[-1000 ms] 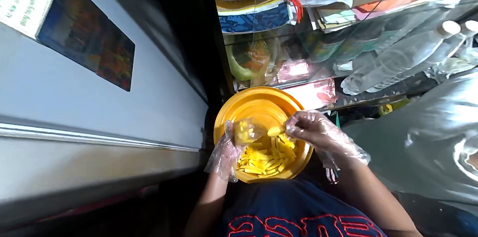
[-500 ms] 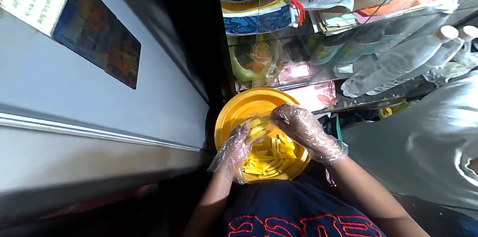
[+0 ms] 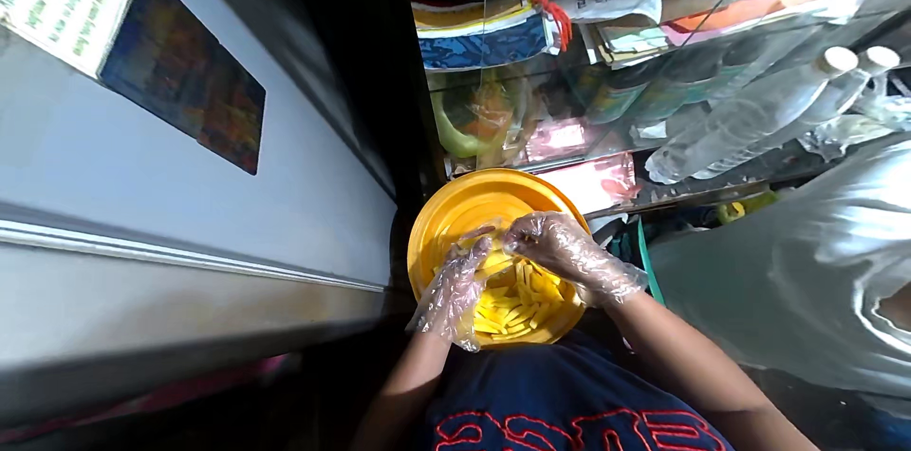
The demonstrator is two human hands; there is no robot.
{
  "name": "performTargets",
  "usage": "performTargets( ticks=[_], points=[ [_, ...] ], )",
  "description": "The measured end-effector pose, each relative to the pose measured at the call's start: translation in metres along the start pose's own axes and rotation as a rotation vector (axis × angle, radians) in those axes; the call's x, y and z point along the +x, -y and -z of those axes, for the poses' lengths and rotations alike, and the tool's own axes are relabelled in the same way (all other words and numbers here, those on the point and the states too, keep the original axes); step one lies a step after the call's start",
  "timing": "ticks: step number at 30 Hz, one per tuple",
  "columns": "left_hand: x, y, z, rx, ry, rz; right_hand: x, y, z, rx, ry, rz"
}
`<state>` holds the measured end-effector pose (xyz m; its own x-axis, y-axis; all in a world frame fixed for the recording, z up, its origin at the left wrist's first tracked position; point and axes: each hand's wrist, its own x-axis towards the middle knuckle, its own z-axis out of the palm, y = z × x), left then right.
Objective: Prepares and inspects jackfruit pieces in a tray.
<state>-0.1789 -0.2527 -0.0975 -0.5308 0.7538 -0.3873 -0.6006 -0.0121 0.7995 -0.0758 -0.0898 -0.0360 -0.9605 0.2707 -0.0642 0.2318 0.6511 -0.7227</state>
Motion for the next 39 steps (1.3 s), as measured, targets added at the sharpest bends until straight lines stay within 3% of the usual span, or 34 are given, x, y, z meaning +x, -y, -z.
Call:
performTargets(
  ticks=[6, 9, 14, 19, 21, 23, 25, 29, 33, 39],
  points=[
    [-0.003, -0.01, -0.015, 0.127, -0.137, 0.011, 0.004, -0.003, 0.005, -0.043, 0.0, -0.051],
    [0.0, -0.008, -0.012, 0.216, -0.126, 0.013, 0.01, -0.009, 0.007, -0.058, 0.013, -0.003],
    [0.0, -0.016, -0.017, 0.101, -0.26, 0.035, 0.006, -0.041, 0.028, 0.264, -0.056, 0.0],
    [0.015, -0.006, -0.009, 0.076, -0.194, 0.046, 0.018, -0.038, 0.018, 0.291, 0.281, -0.115],
    [0.016, -0.008, -0.011, -0.02, -0.17, 0.07, 0.024, -0.039, 0.015, 0.231, 0.299, -0.086],
    [0.014, -0.01, -0.004, -0.098, -0.035, 0.068, 0.027, -0.042, 0.019, 0.239, 0.289, -0.042],
    [0.008, -0.017, 0.006, -0.005, 0.092, 0.053, 0.026, -0.042, 0.027, 0.304, 0.294, -0.017],
    [-0.008, -0.04, 0.01, 0.421, 0.173, 0.02, 0.023, -0.037, 0.033, 0.405, 0.331, -0.002],
    [0.014, -0.033, 0.002, 0.292, 0.398, 0.121, 0.025, -0.032, 0.033, 0.363, 0.315, 0.017],
    [0.025, -0.029, -0.002, 0.706, 0.175, 0.124, 0.009, -0.044, 0.048, 0.284, -0.02, -0.019]
  ],
)
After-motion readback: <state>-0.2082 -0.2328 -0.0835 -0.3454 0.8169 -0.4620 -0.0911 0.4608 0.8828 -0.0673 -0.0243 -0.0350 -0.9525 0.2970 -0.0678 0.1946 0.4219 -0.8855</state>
